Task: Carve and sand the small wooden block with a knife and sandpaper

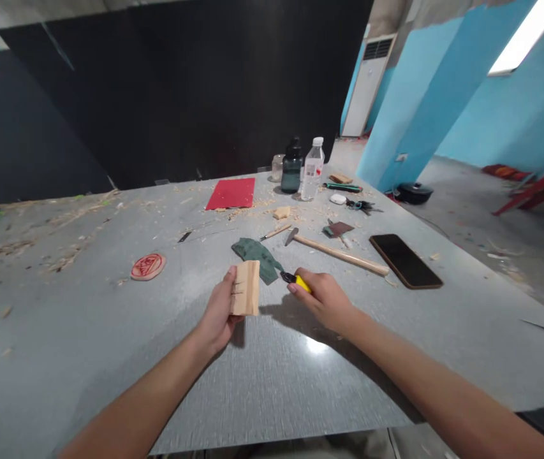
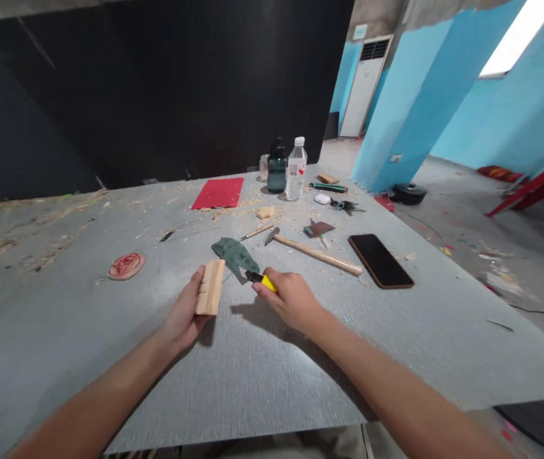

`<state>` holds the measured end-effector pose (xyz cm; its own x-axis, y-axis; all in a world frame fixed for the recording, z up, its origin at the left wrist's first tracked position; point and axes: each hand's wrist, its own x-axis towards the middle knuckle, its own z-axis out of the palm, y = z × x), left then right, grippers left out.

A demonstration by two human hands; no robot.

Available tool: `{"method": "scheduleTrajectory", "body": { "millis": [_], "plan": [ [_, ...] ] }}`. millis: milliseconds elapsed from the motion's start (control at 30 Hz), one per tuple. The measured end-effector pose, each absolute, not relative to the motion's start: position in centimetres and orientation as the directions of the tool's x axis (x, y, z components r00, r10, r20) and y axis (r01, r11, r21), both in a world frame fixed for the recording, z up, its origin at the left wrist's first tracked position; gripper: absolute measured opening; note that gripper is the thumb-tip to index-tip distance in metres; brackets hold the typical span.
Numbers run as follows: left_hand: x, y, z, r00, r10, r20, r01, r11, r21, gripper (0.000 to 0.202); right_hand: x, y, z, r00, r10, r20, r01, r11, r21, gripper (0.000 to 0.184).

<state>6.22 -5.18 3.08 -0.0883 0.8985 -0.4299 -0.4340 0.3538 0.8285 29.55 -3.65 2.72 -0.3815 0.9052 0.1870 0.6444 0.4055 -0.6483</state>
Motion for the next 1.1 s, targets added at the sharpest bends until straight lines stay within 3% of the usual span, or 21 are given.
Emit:
{"method": "scheduleTrajectory", "body": {
  "millis": [133, 333, 533, 733, 900, 1100],
  "plan": [
    [6.5, -5.6, 2.3, -0.051, 0.904, -0.425, -0.397, 0.372, 0.839, 0.069, 30.6, -3.6, 2.9, -0.430, 0.879, 0.205, 0.616, 0.452, -0.646, 0.040],
    [6.8, -6.1, 2.2, 0.039, 0.952, -0.303, -0.370, 0.295, 0.881, 0.072, 30.4, -4.2, 2.3, -0.489, 0.842, 0.227, 0.565, 0.505, -0.653, 0.044],
    [6.8, -6.1, 2.6, 0.023, 0.969, -0.247, -0.377, 0.237, 0.895, 0.079, 29.6, -2.3, 3.5, -0.407, 0.866, 0.289, 0.620, 0.495, -0.608, 0.047],
    [6.5, -5.3, 2.2, -0.071, 0.961, -0.267, -0.397, 0.219, 0.891, 0.086, 29.1, -0.6, 3.4, -0.304, 0.873, 0.382, 0.596, 0.487, -0.638, 0.052],
    [6.6, -5.1, 1.6, -0.071, 0.956, -0.284, -0.376, 0.238, 0.895, 0.089, 30.3, -1.2, 2.6, -0.249, 0.895, 0.369, 0.544, 0.445, -0.711, 0.048],
    [6.8, -5.2, 1.8, -0.063, 0.977, -0.204, -0.371, 0.167, 0.914, 0.076, 30.4, -1.1, 3.0, -0.186, 0.928, 0.323, 0.363, 0.371, -0.855, 0.040]
  ]
}}
